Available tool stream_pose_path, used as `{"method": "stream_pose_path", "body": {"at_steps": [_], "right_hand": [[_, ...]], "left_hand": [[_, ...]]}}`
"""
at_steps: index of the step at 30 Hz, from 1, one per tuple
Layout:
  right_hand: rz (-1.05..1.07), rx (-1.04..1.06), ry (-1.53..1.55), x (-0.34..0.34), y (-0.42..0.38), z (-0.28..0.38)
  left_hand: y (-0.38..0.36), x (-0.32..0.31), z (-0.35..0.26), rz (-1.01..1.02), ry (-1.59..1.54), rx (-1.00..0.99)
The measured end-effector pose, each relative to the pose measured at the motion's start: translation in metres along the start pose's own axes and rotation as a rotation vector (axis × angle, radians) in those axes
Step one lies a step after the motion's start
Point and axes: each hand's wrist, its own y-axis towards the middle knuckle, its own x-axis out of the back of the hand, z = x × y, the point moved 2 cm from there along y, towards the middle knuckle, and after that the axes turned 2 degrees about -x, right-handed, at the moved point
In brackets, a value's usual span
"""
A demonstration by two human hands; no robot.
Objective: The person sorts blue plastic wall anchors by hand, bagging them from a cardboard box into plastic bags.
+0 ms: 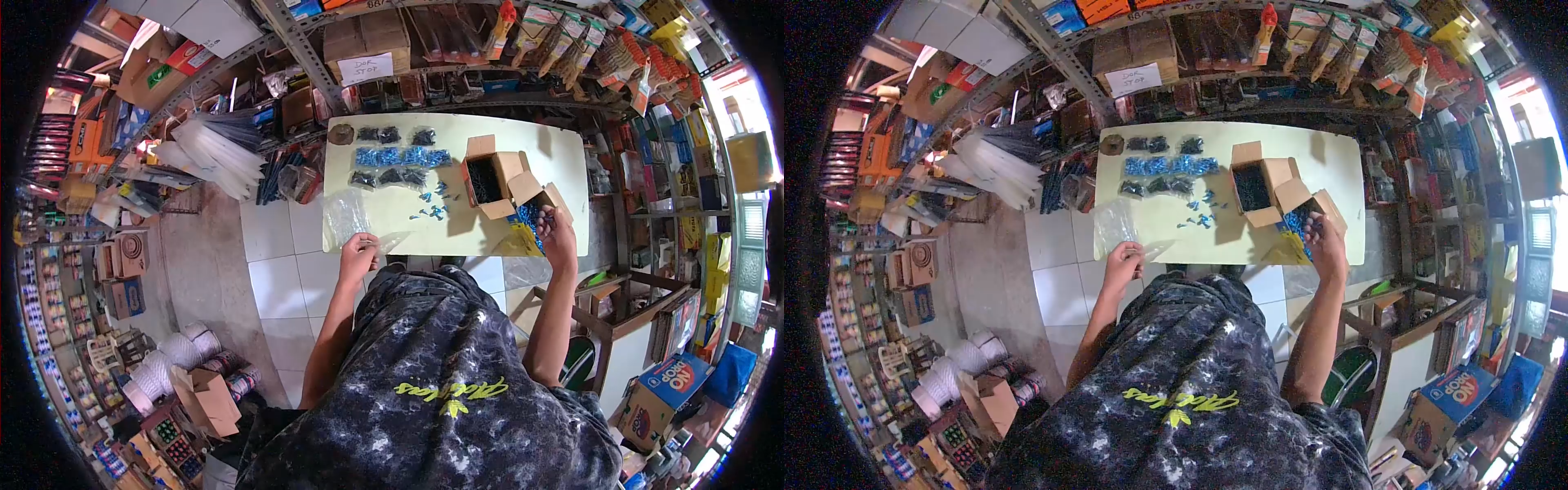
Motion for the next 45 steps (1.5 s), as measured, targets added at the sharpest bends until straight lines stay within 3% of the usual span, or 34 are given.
{"method": "stream_pose_path", "body": {"at_steps": [4, 14, 16, 19, 22, 29, 31, 32, 34, 36, 38, 39, 40, 42, 43, 45], "right_hand": [[0.185, -0.094, 0.192, -0.036, -0.017, -0.009], [0.439, -0.391, -0.059, -0.114, -0.035, -0.09], [0.403, -0.421, -0.016, -0.113, -0.025, -0.112], [0.152, -0.326, -0.063, -0.107, 0.004, -0.144], [0.164, -0.204, -0.066, -0.109, 0.016, -0.148], [0.185, -0.167, 0.021, -0.132, 0.008, -0.125], [0.091, 0.222, -0.192, -0.144, -0.01, -0.091], [0.094, 0.221, -0.194, -0.144, -0.016, -0.079], [-0.105, 0.531, -0.254, -0.123, -0.02, -0.051], [-0.318, 0.695, -0.393, -0.093, -0.008, -0.033], [-0.482, 0.691, -0.655, -0.068, 0.0, -0.019], [-0.452, 0.715, -0.846, -0.043, 0.013, -0.024], [-0.456, 0.716, -0.845, -0.025, 0.019, -0.024], [-0.223, 0.37, -1.463, -0.001, 0.032, -0.034], [-0.305, 0.357, -1.447, 0.008, 0.036, -0.046], [-0.273, 0.305, -1.502, 0.017, 0.044, -0.049]], "left_hand": [[-0.004, -0.002, -0.001, -0.007, 0.002, 0.017], [-0.008, 0.002, 0.005, -0.043, 0.01, 0.009], [-0.009, 0.002, 0.006, -0.048, -0.019, 0.004], [-0.01, 0.003, 0.005, -0.051, 0.0, -0.006], [-0.01, 0.003, 0.006, -0.059, -0.009, -0.006], [-0.01, 0.003, 0.007, -0.066, -0.015, 0.009], [-0.011, 0.004, 0.005, -0.07, -0.022, 0.01], [-0.011, 0.004, 0.005, -0.072, -0.025, 0.011], [-0.011, 0.006, 0.005, -0.082, -0.026, 0.008], [-0.012, 0.006, 0.004, -0.08, -0.027, 0.011], [-0.011, 0.005, 0.003, -0.074, -0.027, 0.007], [-0.012, 0.005, 0.003, -0.074, -0.023, 0.012], [-0.011, 0.004, 0.003, -0.073, -0.02, 0.016], [-0.007, 0.004, 0.005, -0.062, -0.021, 0.019], [-0.006, 0.004, 0.005, -0.057, -0.024, 0.022], [-0.004, 0.005, 0.004, -0.056, -0.028, 0.016]]}}
